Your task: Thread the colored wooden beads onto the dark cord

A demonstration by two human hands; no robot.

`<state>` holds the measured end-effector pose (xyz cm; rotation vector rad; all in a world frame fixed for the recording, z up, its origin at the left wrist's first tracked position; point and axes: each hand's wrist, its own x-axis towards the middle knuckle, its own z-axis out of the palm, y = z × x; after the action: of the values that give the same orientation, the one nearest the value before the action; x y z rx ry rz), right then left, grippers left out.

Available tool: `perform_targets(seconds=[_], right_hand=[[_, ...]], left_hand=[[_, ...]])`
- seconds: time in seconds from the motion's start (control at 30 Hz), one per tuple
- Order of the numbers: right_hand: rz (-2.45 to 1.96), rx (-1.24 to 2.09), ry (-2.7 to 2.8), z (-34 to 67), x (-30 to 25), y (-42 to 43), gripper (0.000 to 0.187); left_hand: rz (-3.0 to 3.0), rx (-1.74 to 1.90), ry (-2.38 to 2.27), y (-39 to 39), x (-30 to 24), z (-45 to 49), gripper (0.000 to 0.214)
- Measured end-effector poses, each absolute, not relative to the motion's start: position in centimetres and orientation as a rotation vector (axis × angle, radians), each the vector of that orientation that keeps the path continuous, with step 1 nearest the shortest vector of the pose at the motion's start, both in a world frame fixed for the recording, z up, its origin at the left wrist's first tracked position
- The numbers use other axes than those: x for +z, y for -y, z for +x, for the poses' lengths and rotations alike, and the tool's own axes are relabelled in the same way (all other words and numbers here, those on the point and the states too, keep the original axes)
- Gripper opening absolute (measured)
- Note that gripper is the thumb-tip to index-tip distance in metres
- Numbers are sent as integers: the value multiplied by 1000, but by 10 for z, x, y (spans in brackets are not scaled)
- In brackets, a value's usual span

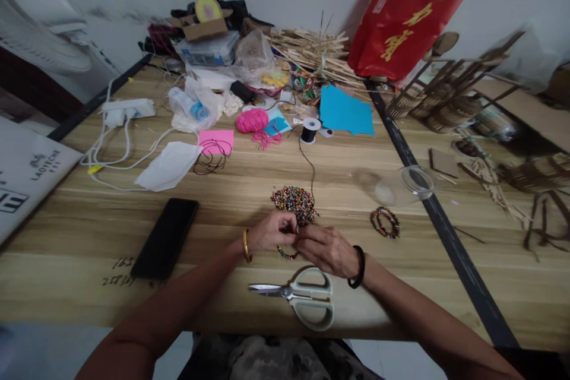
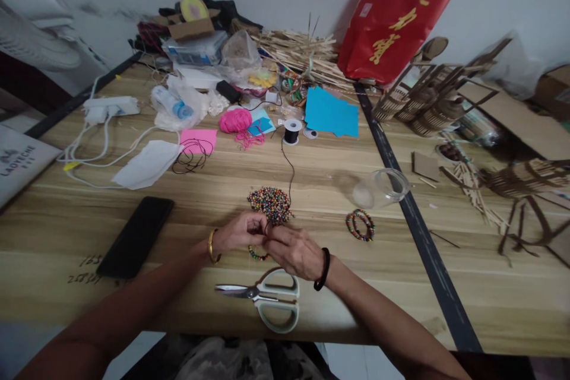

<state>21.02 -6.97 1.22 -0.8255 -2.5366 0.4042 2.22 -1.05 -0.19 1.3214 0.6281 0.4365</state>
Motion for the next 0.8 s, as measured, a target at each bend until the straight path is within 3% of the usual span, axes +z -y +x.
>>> perform_targets(seconds=[0.13, 0.23, 0.5, 0.8], right_hand=[[-823, 305, 2567, 209, 11, 71, 18], [-812, 421, 2474, 210, 14, 70, 11], [-1208, 1041, 2032, 212, 20, 66, 12], [-1069, 1817, 1478, 214, 8, 59, 29]], left_hand=[[1341, 438, -619, 11, -3, 22, 20], [1350, 454, -616, 11, -2, 23, 20], [1591, 462, -692, 17, 2, 23, 9], [2118, 828, -538, 25, 6, 25, 11]])
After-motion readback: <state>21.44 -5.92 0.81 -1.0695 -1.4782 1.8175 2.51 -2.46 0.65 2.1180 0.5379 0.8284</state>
